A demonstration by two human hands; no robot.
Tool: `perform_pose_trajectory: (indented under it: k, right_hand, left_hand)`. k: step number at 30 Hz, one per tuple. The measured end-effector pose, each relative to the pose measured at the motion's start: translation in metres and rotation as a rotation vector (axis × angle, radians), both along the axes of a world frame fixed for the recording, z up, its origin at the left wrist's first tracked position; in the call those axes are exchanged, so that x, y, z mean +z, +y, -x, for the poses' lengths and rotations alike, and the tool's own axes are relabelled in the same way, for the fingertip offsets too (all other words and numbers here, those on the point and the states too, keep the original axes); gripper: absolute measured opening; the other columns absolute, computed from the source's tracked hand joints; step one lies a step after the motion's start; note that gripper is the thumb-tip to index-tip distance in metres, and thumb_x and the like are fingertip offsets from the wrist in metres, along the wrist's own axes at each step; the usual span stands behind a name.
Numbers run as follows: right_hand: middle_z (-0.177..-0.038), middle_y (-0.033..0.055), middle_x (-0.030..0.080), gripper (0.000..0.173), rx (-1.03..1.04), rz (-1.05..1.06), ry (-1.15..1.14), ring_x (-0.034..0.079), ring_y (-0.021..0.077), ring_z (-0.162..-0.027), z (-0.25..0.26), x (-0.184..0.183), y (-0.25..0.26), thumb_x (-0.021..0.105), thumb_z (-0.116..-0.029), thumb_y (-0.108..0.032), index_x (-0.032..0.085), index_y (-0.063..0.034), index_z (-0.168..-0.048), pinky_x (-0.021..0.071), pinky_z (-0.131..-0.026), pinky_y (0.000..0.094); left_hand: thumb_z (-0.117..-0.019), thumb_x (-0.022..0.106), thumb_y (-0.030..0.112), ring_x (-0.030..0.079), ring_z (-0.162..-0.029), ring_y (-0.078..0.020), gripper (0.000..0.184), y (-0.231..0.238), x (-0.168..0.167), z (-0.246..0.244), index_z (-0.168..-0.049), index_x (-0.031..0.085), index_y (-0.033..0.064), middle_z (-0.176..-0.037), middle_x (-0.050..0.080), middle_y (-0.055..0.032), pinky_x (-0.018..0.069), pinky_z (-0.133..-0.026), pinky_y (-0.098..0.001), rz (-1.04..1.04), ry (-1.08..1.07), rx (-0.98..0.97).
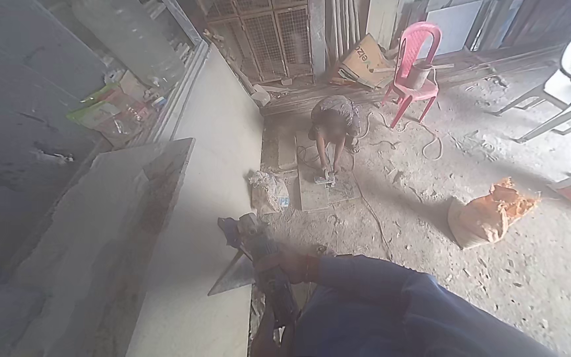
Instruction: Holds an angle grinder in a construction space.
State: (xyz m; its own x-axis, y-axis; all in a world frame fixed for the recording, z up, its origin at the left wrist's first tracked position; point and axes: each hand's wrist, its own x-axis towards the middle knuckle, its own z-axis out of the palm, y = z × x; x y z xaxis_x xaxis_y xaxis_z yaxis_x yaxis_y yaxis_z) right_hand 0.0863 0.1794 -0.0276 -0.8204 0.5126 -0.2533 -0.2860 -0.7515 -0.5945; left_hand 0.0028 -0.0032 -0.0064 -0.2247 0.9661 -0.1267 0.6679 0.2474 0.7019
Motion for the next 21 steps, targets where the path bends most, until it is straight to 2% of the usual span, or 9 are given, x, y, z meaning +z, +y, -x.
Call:
perform_pose_trajectory:
  k: [2,5,7,8,10,14,18,20,21]
  right_hand:
    - [-0.080,0.0081,0.071,0.028,0.003,-0.001,0.003,0.071,0.0200,-0.070,-0.001,-0.001,0.000,0.068,-0.0841,-0.017,0.057,-0.0064,-0.108,0.0616,-0.068,0.0385]
    - [-0.080,0.0074,0.070,0.027,-0.003,-0.010,-0.009,0.071,0.0194,-0.070,-0.002,0.003,0.000,0.067,-0.0846,-0.017,0.057,-0.0067,-0.108,0.0613,-0.068,0.0381]
    - [-0.081,0.0077,0.071,0.029,-0.001,-0.009,-0.014,0.071,0.0199,-0.071,-0.003,0.002,0.000,0.067,-0.0844,-0.018,0.057,-0.0066,-0.109,0.0615,-0.069,0.0388]
    - [-0.082,0.0084,0.071,0.031,0.002,-0.007,-0.014,0.071,0.0207,-0.072,-0.002,0.001,0.000,0.068,-0.0841,-0.018,0.057,-0.0061,-0.110,0.0619,-0.070,0.0397]
    - [-0.082,0.0085,0.071,0.032,0.007,-0.006,-0.012,0.071,0.0207,-0.071,-0.002,0.000,0.000,0.069,-0.0840,-0.018,0.056,-0.0063,-0.111,0.0619,-0.069,0.0396]
    - [-0.081,0.0083,0.071,0.031,0.010,-0.011,-0.023,0.071,0.0204,-0.070,-0.001,-0.001,-0.002,0.069,-0.0841,-0.018,0.057,-0.0057,-0.110,0.0620,-0.069,0.0392]
    - [-0.080,0.0080,0.071,0.029,0.015,-0.012,-0.029,0.071,0.0201,-0.070,-0.001,-0.001,-0.002,0.068,-0.0842,-0.019,0.057,-0.0058,-0.108,0.0618,-0.068,0.0387]
    - [-0.080,0.0072,0.071,0.028,0.015,-0.008,-0.012,0.071,0.0194,-0.069,-0.002,0.000,-0.002,0.068,-0.0836,-0.018,0.057,-0.0067,-0.107,0.0618,-0.068,0.0382]
    - [-0.079,0.0058,0.071,0.027,0.019,-0.007,0.001,0.071,0.0184,-0.070,-0.002,0.002,-0.002,0.067,-0.0833,-0.018,0.057,-0.0084,-0.107,0.0616,-0.068,0.0373]
  left_hand:
    - [-0.0949,0.071,0.019,0.071,-0.111,-0.0205,0.063,0.000,-0.002,0.000,-0.146,0.047,-0.0089,-0.125,0.069,-0.0207,0.0567,-0.100,-0.0390,-0.004,0.000,-0.004]
    - [-0.0928,0.070,0.011,0.069,-0.115,-0.0297,0.065,0.008,0.024,-0.008,-0.147,0.044,-0.0136,-0.129,0.067,-0.0265,0.0533,-0.104,-0.0450,0.124,-0.017,0.024]
    - [-0.0982,0.066,0.016,0.065,-0.122,-0.0209,0.060,0.016,0.032,-0.007,-0.150,0.044,-0.0055,-0.135,0.065,-0.0175,0.0494,-0.108,-0.0382,0.302,-0.017,0.007]
    - [-0.0977,0.068,0.023,0.070,-0.114,-0.0173,0.053,0.007,0.006,-0.001,-0.142,0.055,-0.0026,-0.125,0.071,-0.0141,0.0556,-0.102,-0.0342,0.143,0.006,0.013]
    - [-0.0985,0.067,0.029,0.071,-0.109,-0.0149,0.048,-0.003,-0.020,0.006,-0.136,0.060,-0.0008,-0.119,0.073,-0.0122,0.0579,-0.097,-0.0327,-0.014,0.006,-0.005]
    - [-0.0944,0.071,0.027,0.070,-0.109,-0.0128,0.055,-0.008,-0.018,0.006,-0.139,0.058,-0.0032,-0.119,0.073,-0.0121,0.0571,-0.098,-0.0326,-0.008,-0.015,0.027]
    - [-0.0965,0.069,0.028,0.071,-0.108,-0.0112,0.053,-0.008,-0.016,0.003,-0.137,0.059,-0.0043,-0.118,0.073,-0.0119,0.0578,-0.096,-0.0296,-0.092,-0.008,0.005]
    - [-0.0940,0.068,0.025,0.073,-0.100,-0.0145,0.049,0.000,0.004,-0.009,-0.127,0.063,-0.0120,-0.110,0.075,-0.0181,0.0589,-0.089,-0.0264,-0.196,0.019,-0.005]
    - [-0.0974,0.064,0.017,0.069,-0.112,-0.0176,0.050,0.012,0.051,-0.019,-0.135,0.055,-0.0143,-0.123,0.070,-0.0223,0.0529,-0.099,-0.0294,0.053,-0.038,-0.033]
